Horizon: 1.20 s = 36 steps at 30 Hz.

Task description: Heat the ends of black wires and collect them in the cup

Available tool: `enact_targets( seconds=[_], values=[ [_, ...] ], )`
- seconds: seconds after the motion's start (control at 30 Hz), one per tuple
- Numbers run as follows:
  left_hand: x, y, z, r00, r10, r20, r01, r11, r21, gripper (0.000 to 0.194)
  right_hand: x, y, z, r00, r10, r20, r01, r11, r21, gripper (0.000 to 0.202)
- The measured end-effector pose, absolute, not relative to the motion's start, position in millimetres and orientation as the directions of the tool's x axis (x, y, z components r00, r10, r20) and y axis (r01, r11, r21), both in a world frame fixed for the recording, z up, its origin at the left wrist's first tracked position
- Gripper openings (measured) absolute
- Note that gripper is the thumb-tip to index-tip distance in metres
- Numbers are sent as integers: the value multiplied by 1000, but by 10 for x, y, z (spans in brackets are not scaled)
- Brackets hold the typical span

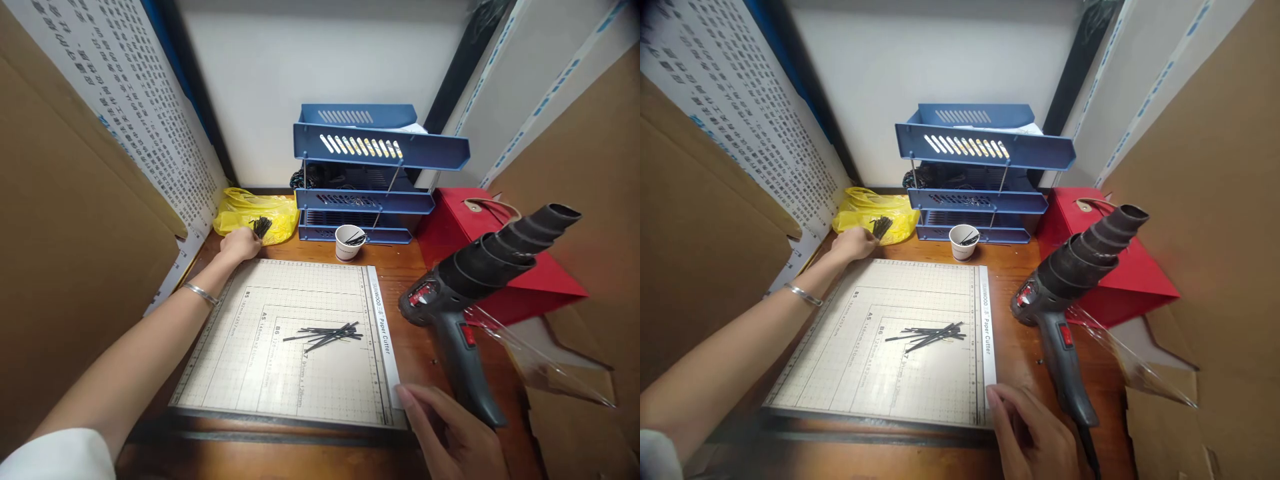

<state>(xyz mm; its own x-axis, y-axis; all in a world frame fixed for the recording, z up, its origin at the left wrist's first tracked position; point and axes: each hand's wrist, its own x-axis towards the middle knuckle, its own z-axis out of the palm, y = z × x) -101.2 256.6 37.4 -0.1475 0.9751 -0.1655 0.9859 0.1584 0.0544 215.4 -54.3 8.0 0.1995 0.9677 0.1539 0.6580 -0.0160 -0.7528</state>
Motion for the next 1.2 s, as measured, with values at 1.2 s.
enact_targets(
  seconds=[1.2],
  values=[
    [-290, 772, 277, 637, 769, 51, 690, -598, 408, 13, 1843, 178, 288, -75, 989, -124, 899, 14, -437, 17]
  ],
)
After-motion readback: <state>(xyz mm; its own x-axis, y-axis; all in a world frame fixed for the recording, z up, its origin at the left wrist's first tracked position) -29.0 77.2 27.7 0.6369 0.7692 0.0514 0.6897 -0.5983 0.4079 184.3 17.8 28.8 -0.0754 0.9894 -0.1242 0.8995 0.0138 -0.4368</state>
